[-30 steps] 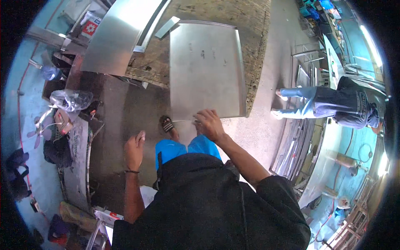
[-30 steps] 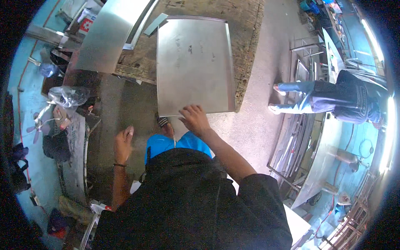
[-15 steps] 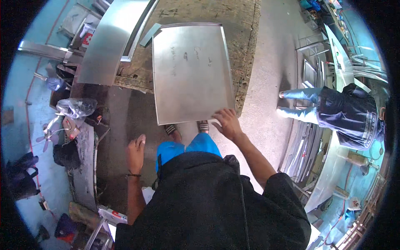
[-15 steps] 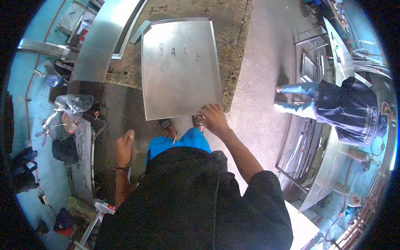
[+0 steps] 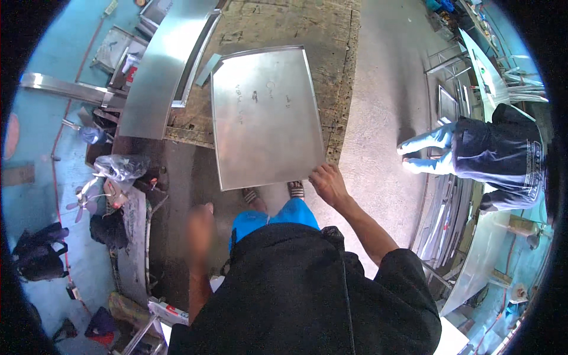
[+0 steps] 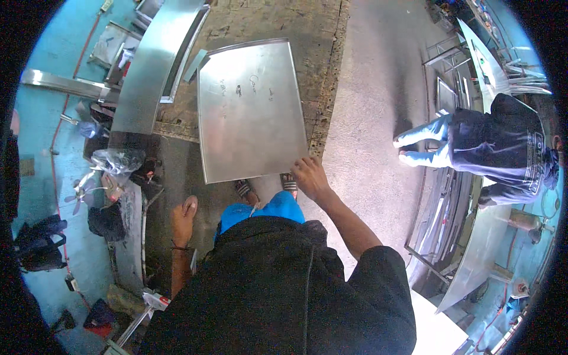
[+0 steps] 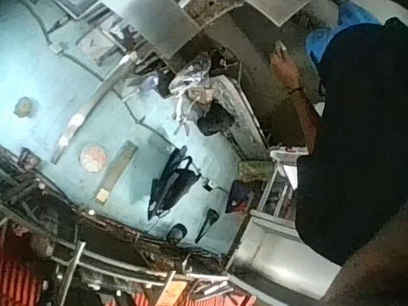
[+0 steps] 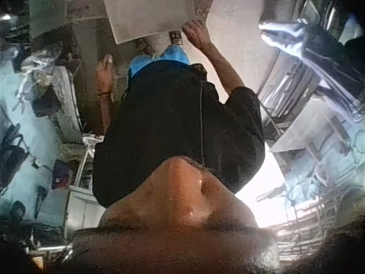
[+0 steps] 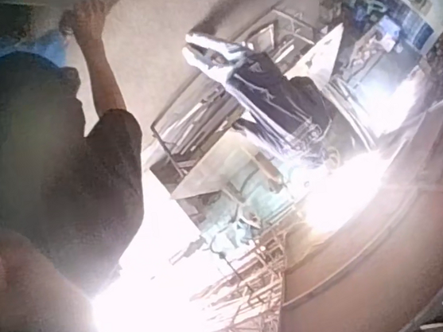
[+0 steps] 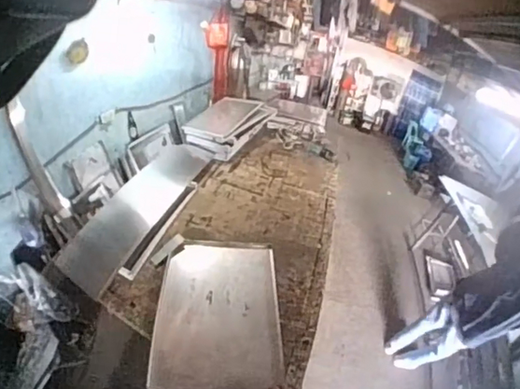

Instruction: Polishing the edges and surface of a rectangular metal sheet using a circular sandpaper block.

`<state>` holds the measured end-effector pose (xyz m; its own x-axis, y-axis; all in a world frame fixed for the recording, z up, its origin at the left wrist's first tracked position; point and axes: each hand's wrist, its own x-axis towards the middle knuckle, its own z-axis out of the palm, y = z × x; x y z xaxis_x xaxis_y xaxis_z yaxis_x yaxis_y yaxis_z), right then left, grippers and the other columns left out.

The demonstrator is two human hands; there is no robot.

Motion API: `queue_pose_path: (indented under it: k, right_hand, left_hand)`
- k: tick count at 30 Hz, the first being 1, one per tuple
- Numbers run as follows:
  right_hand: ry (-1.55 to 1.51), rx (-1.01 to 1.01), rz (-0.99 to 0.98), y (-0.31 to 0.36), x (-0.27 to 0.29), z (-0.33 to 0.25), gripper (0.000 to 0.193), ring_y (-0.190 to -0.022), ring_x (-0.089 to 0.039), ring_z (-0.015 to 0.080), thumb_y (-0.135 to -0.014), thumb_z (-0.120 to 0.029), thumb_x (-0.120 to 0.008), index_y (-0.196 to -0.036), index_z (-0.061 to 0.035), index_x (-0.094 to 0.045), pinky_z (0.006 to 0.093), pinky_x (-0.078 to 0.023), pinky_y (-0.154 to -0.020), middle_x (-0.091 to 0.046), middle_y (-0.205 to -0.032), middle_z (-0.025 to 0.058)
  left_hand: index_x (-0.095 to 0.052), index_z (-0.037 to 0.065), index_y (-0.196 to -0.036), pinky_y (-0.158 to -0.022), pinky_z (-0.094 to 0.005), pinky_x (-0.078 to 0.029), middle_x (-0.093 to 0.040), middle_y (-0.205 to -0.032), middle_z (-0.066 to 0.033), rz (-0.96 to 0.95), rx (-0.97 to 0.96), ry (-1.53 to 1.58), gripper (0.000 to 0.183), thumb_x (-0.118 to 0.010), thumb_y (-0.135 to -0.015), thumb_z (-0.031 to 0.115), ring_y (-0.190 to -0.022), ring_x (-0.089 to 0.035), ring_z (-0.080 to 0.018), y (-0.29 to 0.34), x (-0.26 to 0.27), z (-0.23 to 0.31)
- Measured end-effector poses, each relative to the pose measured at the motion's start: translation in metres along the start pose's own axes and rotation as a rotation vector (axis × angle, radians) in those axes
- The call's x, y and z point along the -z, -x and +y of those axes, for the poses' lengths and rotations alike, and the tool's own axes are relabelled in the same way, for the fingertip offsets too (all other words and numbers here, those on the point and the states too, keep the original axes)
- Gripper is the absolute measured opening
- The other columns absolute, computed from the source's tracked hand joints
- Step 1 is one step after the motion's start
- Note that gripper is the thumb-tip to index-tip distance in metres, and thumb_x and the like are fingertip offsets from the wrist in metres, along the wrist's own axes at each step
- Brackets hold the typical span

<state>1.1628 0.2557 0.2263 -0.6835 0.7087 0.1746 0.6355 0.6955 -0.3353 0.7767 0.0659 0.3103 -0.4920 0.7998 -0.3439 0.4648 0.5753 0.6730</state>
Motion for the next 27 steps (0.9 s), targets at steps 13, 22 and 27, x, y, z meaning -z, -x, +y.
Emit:
queue_pose_path:
  k: [13, 22, 27]
  right_hand:
    - [0.036, 0.042, -0.038, 0.005, 0.006, 0.015, 0.013, -0.112, -0.061, 0.0276, -0.083, -0.014, -0.066, -0.094, -0.0079, -0.068, 0.0460, -0.044, -0.098, -0.066, -0.102, 0.0091]
    - [-0.018, 0.075, -0.093, -0.002, 0.024, 0.012, 0.017, -0.114, -0.060, 0.0293, -0.081, -0.013, -0.066, -0.098, -0.0073, -0.068, 0.0483, -0.044, -0.100, -0.067, -0.106, 0.0125]
    - [0.102, 0.075, -0.178, -0.001, 0.019, 0.019, 0.016, -0.117, -0.060, 0.0314, -0.084, -0.013, -0.063, -0.099, -0.0070, -0.067, 0.0499, -0.043, -0.104, -0.066, -0.111, 0.0139]
  left_hand:
    - [-0.070, -0.007, -0.113, -0.075, -0.0458, -0.052, -0.069, -0.093, -0.0298, 0.085, -0.159, -0.098, 0.039, -0.067, -0.098, 0.029, -0.090, -0.074, -0.0372, 0.002, -0.003, -0.010]
    - [-0.071, 0.000, -0.116, -0.083, -0.0486, -0.052, -0.069, -0.103, -0.0271, 0.023, -0.017, -0.175, 0.035, -0.065, -0.100, 0.031, -0.099, -0.067, -0.0452, 0.002, -0.004, -0.024]
    - [-0.071, 0.004, -0.125, -0.084, -0.0437, -0.054, -0.072, -0.105, -0.0241, 0.045, -0.082, -0.159, 0.039, -0.063, -0.101, 0.034, -0.100, -0.072, -0.0378, 0.000, -0.003, -0.032]
